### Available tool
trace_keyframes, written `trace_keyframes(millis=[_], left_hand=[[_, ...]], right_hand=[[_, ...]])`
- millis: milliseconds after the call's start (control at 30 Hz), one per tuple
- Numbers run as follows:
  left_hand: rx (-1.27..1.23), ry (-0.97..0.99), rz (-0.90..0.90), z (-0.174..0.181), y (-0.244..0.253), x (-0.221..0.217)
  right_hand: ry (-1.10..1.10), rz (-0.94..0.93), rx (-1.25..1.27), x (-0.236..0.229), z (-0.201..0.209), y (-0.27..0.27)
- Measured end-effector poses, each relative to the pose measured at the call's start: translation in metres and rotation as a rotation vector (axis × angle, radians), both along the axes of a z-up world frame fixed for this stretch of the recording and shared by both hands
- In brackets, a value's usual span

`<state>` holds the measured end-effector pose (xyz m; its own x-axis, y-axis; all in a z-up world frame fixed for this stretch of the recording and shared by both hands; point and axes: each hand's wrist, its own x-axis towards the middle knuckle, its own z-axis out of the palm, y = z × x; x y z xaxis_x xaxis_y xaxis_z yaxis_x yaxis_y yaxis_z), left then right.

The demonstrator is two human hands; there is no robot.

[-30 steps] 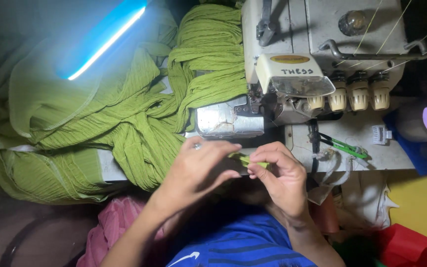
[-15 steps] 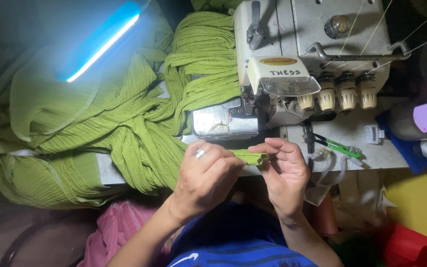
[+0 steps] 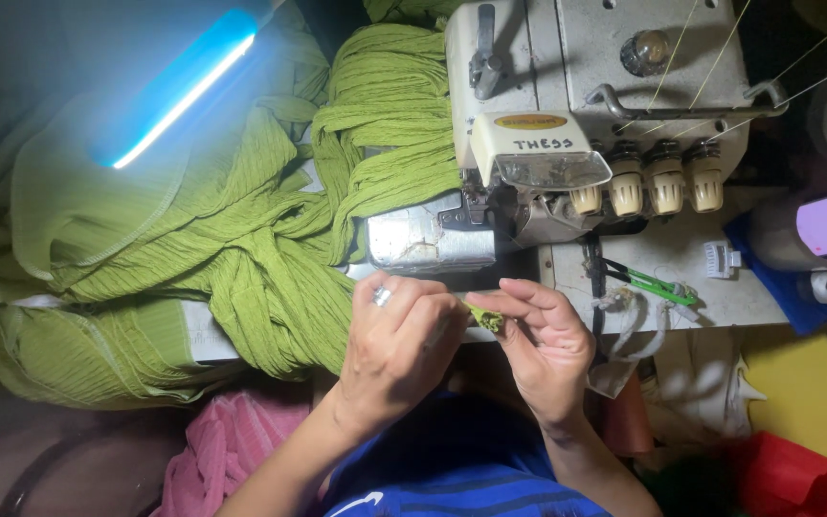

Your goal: Sewing strips of green fabric using an industrial overlock machine

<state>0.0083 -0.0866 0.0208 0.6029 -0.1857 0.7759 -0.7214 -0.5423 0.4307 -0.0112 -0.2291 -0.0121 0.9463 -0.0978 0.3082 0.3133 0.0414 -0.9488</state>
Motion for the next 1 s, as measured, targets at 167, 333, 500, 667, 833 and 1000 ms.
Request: trace_keyframes(millis=[167,333,500,667,833,1000], left_hand=[[0.139,0.096,-0.059,0.011,0.002,-0.005],[0.034,0.139,-0.188,0.015,0.009,-0.002],[0.022,0.179,-0.322,0.011,0.009,-0.002],[-0.070,0.324,-0.397,-0.005,0.010,-0.008],[-0.256,0.767,-0.361,0.010,0.016,-0.002],[0.352,0.152,0.104,0.013,0.020,0.026]], right_hand=[[0.087,0.005,-0.150,-0.008,0.009,-0.002],[0.043,-0.053,-0.162,-0.002,0.020,-0.002],[-0.131,0.121,-0.372,0.004,0.036,-0.009],[-0.183,0.119,-0.498,0.012,0.044,-0.003],[0.000,0.068,-0.355,0.012,0.038,0.001],[-0.340,-0.249,-0.804,0.038,0.034,0.014]])
